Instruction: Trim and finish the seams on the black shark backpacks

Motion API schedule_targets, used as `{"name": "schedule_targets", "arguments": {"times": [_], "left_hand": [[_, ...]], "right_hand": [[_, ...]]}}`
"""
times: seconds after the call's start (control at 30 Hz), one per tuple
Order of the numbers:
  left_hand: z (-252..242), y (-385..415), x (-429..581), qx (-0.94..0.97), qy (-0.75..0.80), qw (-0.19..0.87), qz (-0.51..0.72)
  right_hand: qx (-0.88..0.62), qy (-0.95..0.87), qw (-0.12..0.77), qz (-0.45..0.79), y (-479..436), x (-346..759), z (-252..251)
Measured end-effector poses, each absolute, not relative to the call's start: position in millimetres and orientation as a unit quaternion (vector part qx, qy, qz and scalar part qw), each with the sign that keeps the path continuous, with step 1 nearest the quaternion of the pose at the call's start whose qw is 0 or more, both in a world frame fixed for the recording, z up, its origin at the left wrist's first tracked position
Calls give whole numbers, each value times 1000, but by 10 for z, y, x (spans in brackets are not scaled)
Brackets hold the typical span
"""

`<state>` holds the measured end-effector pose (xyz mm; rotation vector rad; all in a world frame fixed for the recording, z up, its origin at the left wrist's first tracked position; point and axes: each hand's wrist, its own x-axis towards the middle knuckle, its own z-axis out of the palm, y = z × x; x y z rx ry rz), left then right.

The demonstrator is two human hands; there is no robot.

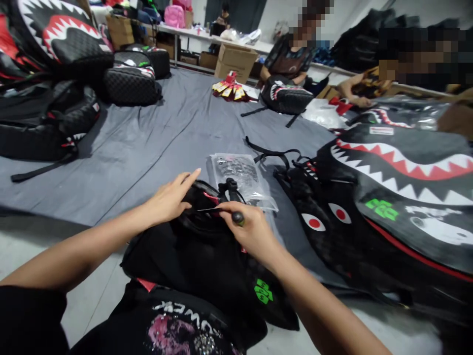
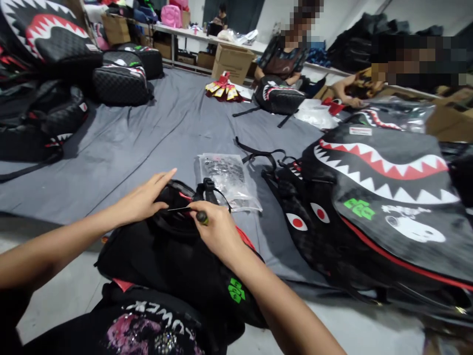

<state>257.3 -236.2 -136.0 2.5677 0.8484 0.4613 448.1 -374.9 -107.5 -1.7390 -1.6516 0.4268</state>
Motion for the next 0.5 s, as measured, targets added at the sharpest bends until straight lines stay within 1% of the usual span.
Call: {"name": "schedule_targets", "arguments": {"times": [0.07,0.1,0.17,0.23,0.4,0.47,0.5], "left_hand": [[-1497,-2389,2409,873,319,279,241],[-1570,-2417,2318,854,327,309,261],[-1703,-2488,2150,839,338,341,257],[-1805,-2554,2038,845,341,340,234],[-1934,-2581,2038,847,349,325,234],[-1961,-2562,2074,844,353,324,239],[-1972,-2554,2087,843,354,325,241]], "right_hand": [[-690,-669,238,140,-3646,4341,-1133],[-701,-678,179,133,-3602,4287,-1160],[-705,-693,68,132,-3534,4196,-1201],[-694,-709,-10,127,-3484,4113,-1218],[-677,-724,-117,68,-3377,3940,-1218],[-673,-724,-134,66,-3330,3921,-1239],[-671,-726,-128,76,-3307,3924,-1255]]}}
